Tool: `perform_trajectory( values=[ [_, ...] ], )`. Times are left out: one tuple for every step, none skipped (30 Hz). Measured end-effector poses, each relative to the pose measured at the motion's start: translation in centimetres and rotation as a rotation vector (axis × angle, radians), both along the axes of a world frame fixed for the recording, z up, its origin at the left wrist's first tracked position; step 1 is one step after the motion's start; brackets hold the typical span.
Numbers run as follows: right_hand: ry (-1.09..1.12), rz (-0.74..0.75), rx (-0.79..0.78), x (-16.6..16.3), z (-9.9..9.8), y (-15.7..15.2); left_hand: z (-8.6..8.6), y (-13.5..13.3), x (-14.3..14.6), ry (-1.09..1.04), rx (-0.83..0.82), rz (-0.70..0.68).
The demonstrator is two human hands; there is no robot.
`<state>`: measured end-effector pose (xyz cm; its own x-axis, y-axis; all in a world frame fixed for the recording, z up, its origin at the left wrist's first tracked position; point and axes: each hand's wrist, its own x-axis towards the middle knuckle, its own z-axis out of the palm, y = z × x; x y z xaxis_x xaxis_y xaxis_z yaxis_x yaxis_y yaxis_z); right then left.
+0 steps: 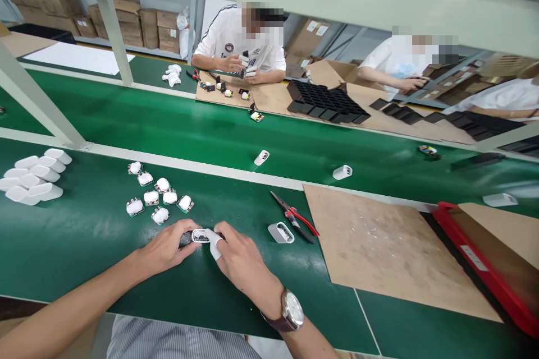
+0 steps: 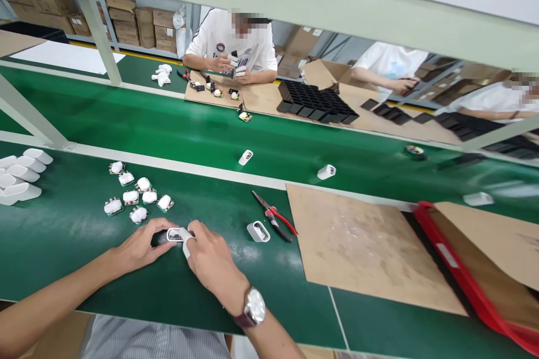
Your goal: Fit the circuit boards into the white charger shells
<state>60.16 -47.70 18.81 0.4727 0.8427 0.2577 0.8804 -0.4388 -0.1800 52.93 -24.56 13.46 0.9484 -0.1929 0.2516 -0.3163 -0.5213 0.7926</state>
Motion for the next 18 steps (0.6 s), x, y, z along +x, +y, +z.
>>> perform_trajectory(
  values=[
    [-0.029,0.025,-0.026,0.0,0.3,0.3,-0.1,0.0,0.0,-0.002,-0.002,0.002],
    [-0.065,0.052,-0.051,0.0,0.6,0.6,-0.1,0.0,0.0,-0.002,-0.002,0.0],
    [-0.098,0.08,-0.072,0.0,0.9,0.8,-0.2,0.0,0.0,-0.003,0.002,-0.002],
    [-0.12,0.101,-0.084,0.1,1.1,0.9,-0.2,0.0,-0.1,-0.004,0.009,-0.004],
    [-0.124,0.115,-0.085,0.1,1.3,0.8,-0.2,0.1,-0.1,-0.007,0.019,-0.001],
    [-0.108,0.112,-0.069,0.2,1.3,0.5,-0.2,0.1,-0.1,-0.013,0.029,0.003],
    [-0.076,0.092,-0.035,0.4,1.1,0.0,-0.1,0.1,-0.1,-0.024,0.041,0.003],
    [-0.04,0.047,0.016,0.6,0.8,-0.6,0.0,0.2,-0.1,-0.047,0.058,-0.001],
    [-0.01,-0.017,0.073,1.0,0.2,-1.4,0.2,0.2,0.0,-0.082,0.082,-0.016],
    [0.007,-0.093,0.128,1.4,-0.5,-2.1,0.5,0.1,0.0,-0.123,0.11,-0.041],
    [0.001,-0.168,0.171,1.8,-1.3,-2.9,0.7,0.1,0.1,-0.161,0.139,-0.069],
    [-0.025,-0.232,0.199,2.2,-2.2,-3.5,1.0,-0.1,0.3,-0.187,0.16,-0.092],
    [-0.061,-0.274,0.213,2.5,-3.0,-4.0,1.3,-0.3,0.4,-0.19,0.162,-0.104],
    [-0.096,-0.297,0.219,2.7,-3.6,-4.3,1.6,-0.5,0.6,-0.167,0.13,-0.1],
    [-0.127,-0.309,0.219,2.8,-4.1,-4.4,2.0,-0.7,0.8,-0.118,0.051,-0.071],
    [-0.148,-0.318,0.224,2.7,-4.2,-4.4,2.3,-0.9,0.9,-0.039,-0.075,-0.026],
    [-0.151,-0.321,0.24,2.4,-4.1,-4.3,2.6,-1.2,1.1,0.067,-0.237,0.022],
    [-0.137,-0.317,0.269,2.1,-3.8,-4.0,3.0,-1.4,1.1,0.189,-0.42,0.069]
  ],
)
